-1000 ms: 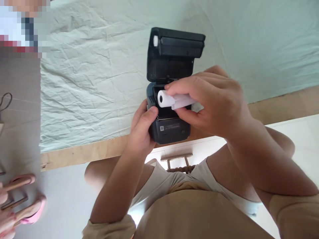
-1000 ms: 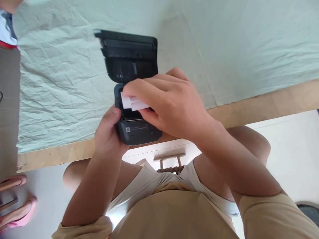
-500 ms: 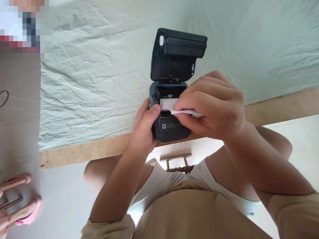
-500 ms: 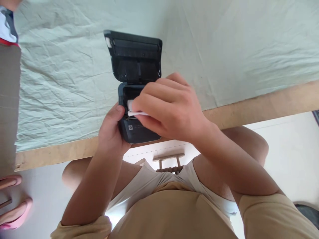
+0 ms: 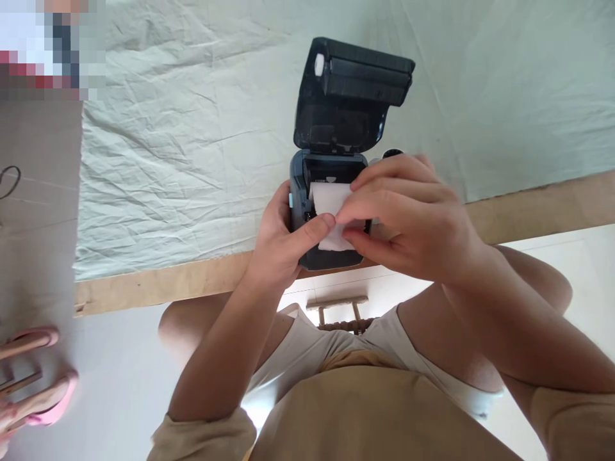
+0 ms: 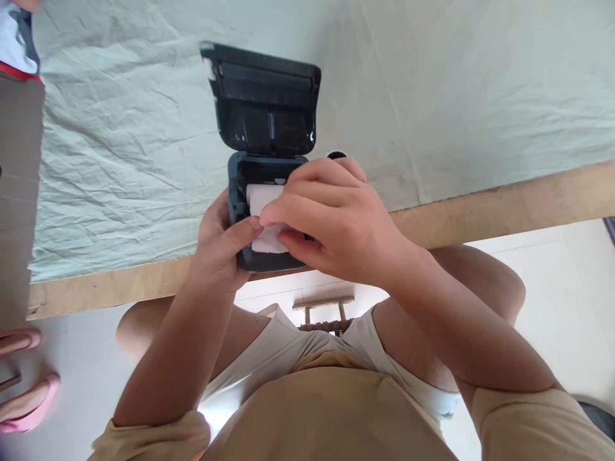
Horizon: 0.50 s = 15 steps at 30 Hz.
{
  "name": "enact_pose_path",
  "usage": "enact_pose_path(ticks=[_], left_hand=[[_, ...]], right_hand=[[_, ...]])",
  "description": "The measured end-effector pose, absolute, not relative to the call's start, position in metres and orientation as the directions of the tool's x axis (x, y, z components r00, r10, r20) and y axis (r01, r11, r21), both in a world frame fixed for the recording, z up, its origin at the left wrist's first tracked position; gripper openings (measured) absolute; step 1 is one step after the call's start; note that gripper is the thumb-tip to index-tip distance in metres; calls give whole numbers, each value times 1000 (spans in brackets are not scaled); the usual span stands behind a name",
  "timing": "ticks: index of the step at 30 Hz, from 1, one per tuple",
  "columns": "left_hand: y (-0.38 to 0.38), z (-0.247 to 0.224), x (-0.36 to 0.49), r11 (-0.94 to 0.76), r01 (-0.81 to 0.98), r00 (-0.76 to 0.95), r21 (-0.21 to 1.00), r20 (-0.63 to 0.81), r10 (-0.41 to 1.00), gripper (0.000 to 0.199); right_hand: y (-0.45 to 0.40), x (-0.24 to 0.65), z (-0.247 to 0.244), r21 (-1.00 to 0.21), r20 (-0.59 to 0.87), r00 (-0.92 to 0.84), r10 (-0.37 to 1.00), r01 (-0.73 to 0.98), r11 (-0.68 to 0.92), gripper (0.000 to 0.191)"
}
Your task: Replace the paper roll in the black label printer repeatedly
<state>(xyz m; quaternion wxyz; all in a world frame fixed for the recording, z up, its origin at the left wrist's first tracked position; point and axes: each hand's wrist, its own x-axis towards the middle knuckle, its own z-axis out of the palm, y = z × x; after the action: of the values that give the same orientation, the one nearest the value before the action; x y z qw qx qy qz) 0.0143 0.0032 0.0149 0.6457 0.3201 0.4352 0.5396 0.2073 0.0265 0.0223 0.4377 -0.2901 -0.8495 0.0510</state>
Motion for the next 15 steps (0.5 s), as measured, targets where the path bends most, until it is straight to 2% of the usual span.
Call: enact_pose_path(ticks=[5,7,9,12,13,15], left_hand=[[4,16,14,238,-416,36,878,-245,969,50],[3,15,13,246,-397,28,884,-256,966,51],[1,14,12,254,-380,26,890,-264,964,53],[-1,11,11,238,-363,24,901,-246,969,58],[-1,11,10,224,-362,18,905,-234,972,58],[-1,8,9,205,-368,7,907,-217,976,59]], right_hand=[[25,212,20,-371,652,-458,604,502,782,18],[30,216,23,-379,675,-435,595,488,786,16],[39,220,27,-392,747,-328,578,485,782,13],[49,228,32,-485,726,-201,658,529,697,42],[49,230,33,-535,658,-213,722,542,648,51],[46,234,33,-631,485,-263,834,555,542,54]])
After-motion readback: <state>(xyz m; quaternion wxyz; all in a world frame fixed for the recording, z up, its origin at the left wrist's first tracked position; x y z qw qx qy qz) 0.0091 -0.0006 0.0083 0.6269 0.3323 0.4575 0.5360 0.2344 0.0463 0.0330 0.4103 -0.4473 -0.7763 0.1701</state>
